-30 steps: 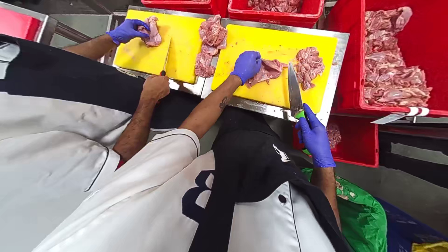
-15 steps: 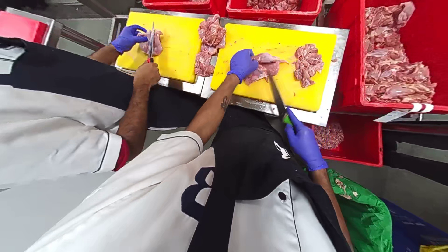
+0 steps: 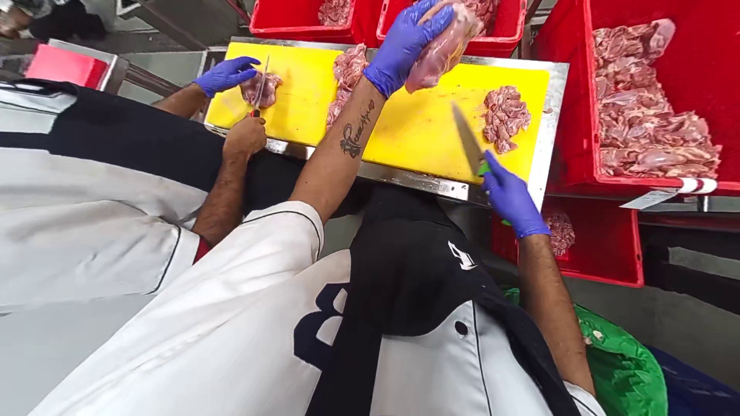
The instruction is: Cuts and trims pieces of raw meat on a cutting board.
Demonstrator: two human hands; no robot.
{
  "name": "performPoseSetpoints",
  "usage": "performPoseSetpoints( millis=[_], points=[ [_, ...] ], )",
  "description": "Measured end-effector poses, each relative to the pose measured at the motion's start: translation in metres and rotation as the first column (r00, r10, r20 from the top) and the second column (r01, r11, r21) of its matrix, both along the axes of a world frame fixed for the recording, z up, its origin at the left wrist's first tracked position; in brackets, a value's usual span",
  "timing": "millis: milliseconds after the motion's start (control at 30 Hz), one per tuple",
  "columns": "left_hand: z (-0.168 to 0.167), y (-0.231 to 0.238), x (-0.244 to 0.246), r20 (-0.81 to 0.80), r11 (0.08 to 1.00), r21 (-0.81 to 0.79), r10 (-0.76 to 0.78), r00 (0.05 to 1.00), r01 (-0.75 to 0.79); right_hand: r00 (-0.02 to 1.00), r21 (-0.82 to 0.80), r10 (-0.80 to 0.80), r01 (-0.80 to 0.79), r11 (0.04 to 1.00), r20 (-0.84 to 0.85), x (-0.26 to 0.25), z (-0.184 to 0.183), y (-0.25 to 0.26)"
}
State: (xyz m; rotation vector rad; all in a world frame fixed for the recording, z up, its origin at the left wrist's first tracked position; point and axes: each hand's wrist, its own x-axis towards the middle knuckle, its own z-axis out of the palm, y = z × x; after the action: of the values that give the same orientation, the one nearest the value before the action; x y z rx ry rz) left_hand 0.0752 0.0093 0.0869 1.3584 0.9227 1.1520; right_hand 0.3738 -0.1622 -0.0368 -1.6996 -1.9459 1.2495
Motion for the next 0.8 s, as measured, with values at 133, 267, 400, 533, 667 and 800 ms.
performPoseSetpoints(
  millis=[133,267,400,533,667,800],
  points=[
    [0.023,-0.012,0.005,0.159,0.998,-0.067,0.004,0.987,0.007,0.975,0.002,-0.212,0.213,0.977,0.063,0.019,0.014,0.015],
    [-0.043,-0.053,0.001,-0.276,0.972,-0.163,0.118,0.954,-0.168,0.940,0.035,-0.319,0.325,0.945,-0.120,0.001,0.040,-0.002],
    [-0.142,-0.084,-0.021,-0.847,0.953,0.030,0.184,0.499,-0.300,0.961,0.017,-0.163,0.171,0.985,-0.223,-0.031,0.035,-0.016],
    [-0.146,-0.081,-0.026,-0.852,0.951,0.064,0.210,0.480,-0.301,0.980,-0.157,-0.056,0.026,0.987,-0.193,-0.034,0.005,-0.015],
    [-0.149,-0.087,-0.021,-0.845,0.936,0.069,0.239,0.479,-0.345,0.990,0.068,-0.103,0.097,0.993,0.092,-0.022,0.025,-0.013],
    [-0.152,-0.089,-0.019,-0.842,0.939,0.088,0.248,0.479,-0.332,0.960,0.108,0.139,-0.169,0.980,0.245,-0.048,0.060,-0.026]
  ],
)
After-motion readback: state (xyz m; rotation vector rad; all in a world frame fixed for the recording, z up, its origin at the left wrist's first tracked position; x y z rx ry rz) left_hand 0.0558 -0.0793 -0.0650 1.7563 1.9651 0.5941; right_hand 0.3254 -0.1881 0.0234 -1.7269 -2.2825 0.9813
